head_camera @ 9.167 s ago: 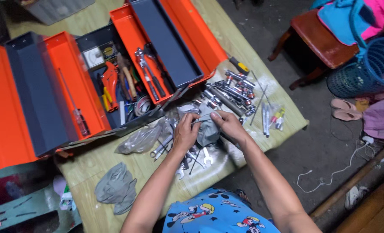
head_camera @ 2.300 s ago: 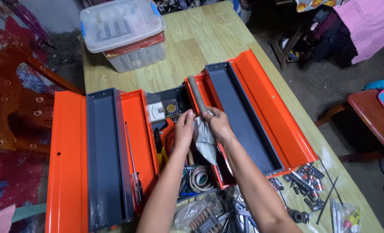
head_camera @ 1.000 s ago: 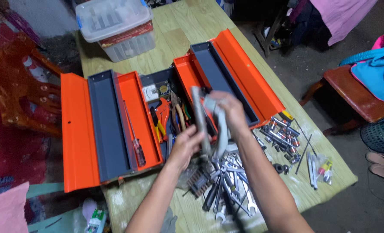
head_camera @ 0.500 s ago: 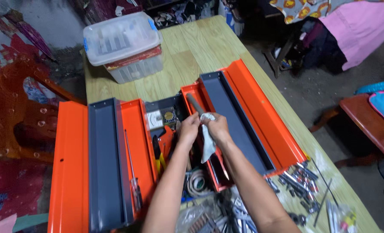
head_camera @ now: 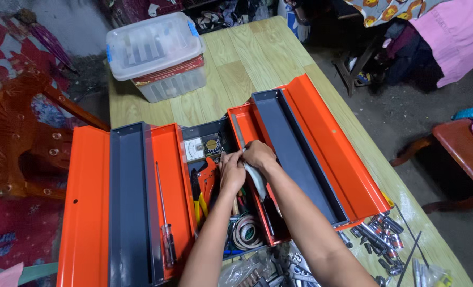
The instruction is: The person wipes various metal hand tools, including wrenches, sockets, and a ratchet, with a cloth on a table. The person then places the cleaned tools into an open orange toolbox.
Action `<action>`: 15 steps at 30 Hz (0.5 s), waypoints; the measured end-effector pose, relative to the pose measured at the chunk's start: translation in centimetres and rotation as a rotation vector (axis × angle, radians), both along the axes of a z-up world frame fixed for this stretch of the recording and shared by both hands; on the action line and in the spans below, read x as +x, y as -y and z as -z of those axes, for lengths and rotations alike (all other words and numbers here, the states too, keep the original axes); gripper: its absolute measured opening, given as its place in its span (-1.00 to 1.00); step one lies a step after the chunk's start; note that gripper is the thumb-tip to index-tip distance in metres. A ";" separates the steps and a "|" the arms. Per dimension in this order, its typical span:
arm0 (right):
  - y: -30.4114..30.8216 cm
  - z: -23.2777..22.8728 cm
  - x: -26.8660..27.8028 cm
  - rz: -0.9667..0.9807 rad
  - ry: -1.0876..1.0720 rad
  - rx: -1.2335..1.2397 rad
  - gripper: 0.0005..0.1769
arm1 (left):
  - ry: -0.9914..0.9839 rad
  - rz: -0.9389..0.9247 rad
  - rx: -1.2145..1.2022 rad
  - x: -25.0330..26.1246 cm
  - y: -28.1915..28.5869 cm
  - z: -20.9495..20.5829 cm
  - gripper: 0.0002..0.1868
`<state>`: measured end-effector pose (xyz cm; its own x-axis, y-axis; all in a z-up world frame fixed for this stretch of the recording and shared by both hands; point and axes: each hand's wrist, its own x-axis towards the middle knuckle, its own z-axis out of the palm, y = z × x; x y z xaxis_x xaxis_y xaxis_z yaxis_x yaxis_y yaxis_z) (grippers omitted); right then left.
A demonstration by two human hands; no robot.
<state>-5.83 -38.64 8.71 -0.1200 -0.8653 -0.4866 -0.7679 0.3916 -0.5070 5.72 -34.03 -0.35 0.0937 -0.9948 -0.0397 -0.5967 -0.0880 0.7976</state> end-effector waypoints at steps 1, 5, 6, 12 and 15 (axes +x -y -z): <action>0.0 -0.3 0.0 0.013 0.003 0.020 -0.51 | -0.011 0.002 0.018 0.0 -0.4 -0.4 -0.56; -1.8 -0.5 -0.1 -0.025 0.061 -0.118 -0.45 | -0.068 0.055 0.060 0.1 -2.6 -3.7 -0.40; -2.9 -0.2 -0.1 -0.015 0.101 -0.241 -0.44 | -0.204 0.049 0.055 0.1 -3.4 -4.6 -0.38; -11.8 -1.3 -0.6 0.102 0.691 -0.667 -0.39 | -0.804 0.119 -0.063 0.7 -9.2 -6.8 -0.54; -17.9 -2.8 -2.3 0.097 0.965 -0.613 -0.37 | -0.993 0.291 0.212 1.5 -15.5 -7.1 -0.55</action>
